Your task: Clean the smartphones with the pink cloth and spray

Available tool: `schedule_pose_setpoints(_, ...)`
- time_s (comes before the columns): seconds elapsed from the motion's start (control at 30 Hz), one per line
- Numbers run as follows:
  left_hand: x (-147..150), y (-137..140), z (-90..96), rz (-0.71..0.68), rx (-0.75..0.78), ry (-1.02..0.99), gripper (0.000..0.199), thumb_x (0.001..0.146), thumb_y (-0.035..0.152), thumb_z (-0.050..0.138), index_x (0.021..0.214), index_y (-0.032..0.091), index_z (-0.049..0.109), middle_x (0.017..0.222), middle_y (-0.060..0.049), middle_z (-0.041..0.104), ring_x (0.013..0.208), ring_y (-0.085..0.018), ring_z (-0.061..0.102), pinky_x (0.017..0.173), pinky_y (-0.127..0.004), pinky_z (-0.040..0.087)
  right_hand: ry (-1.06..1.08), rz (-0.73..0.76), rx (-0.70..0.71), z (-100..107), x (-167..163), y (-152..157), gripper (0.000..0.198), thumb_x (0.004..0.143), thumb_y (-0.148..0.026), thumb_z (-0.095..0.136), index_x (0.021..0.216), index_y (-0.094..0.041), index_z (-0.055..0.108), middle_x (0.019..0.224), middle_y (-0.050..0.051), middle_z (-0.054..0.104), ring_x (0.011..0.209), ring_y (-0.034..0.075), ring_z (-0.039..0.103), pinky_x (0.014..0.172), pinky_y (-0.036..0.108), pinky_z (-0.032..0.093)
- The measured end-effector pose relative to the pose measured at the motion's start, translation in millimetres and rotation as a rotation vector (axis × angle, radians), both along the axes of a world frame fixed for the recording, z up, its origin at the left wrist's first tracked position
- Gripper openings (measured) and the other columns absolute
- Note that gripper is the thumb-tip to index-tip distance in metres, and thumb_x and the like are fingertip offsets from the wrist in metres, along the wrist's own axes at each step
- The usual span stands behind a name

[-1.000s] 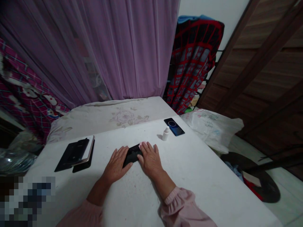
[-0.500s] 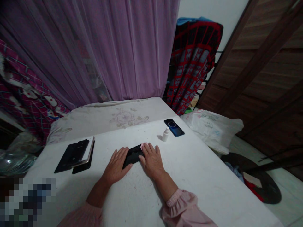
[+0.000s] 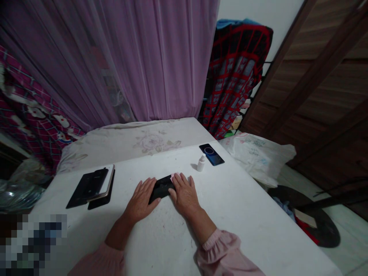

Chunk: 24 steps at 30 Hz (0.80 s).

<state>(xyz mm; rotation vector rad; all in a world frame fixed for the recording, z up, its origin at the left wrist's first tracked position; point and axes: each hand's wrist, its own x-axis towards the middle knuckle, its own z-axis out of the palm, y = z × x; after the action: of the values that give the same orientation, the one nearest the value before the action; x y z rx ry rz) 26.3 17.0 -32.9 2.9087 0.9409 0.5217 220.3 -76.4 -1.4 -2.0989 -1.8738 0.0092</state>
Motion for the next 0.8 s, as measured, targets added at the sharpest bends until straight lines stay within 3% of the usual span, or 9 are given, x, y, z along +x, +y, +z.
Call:
schedule_pose_setpoints(0.17, 0.0, -0.1, 0.6, -0.003, -0.008, -0.001, 0.064, 0.093, 0.052, 0.041, 0.145, 0.016, 0.032, 0.146, -0.012, 0.045, 0.137, -0.027, 0.037, 0.115, -0.048, 0.023, -0.008, 0.032, 0.012, -2.0, -8.3, 8.4, 0.049, 0.097, -0.038, 0.041, 0.142, -0.018, 0.043, 0.148, 0.012, 0.042, 0.139, 0.028, 0.034, 0.112, 0.055, 0.023)
schedule_pose_setpoints(0.33, 0.4, -1.5, 2.1, 0.005, -0.032, 0.015, 0.068, 0.092, 0.058, 0.042, 0.144, 0.016, 0.034, 0.147, -0.012, 0.044, 0.138, -0.028, 0.036, 0.115, -0.049, 0.023, -0.017, 0.117, 0.011, -4.8, -11.7, -11.4, 0.05, 0.096, -0.037, 0.043, 0.142, -0.018, 0.042, 0.149, 0.011, 0.04, 0.14, 0.027, 0.032, 0.113, 0.055, 0.021)
schedule_pose_setpoints(0.57, 2.9, -3.9, 5.2, 0.018, -0.057, 0.002, 0.066, 0.092, 0.055, 0.043, 0.146, 0.018, 0.031, 0.146, -0.011, 0.045, 0.138, -0.028, 0.035, 0.115, -0.049, 0.022, -0.064, 0.041, 0.023, -9.1, 1.4, -13.8, 0.05, 0.096, -0.036, 0.042, 0.143, -0.018, 0.041, 0.148, 0.012, 0.041, 0.139, 0.03, 0.034, 0.11, 0.058, 0.024)
schedule_pose_setpoints(0.8, 4.2, -6.3, 10.0, 0.041, -0.109, 0.02, 0.066, 0.091, 0.053, 0.046, 0.145, 0.018, 0.033, 0.147, -0.01, 0.044, 0.139, -0.027, 0.034, 0.116, -0.049, 0.021, -0.099, 0.184, 0.049, -20.1, -10.6, -24.9, 0.058, 0.096, -0.041, 0.043, 0.147, -0.018, 0.032, 0.151, 0.013, 0.035, 0.141, 0.029, 0.029, 0.112, 0.056, 0.021)
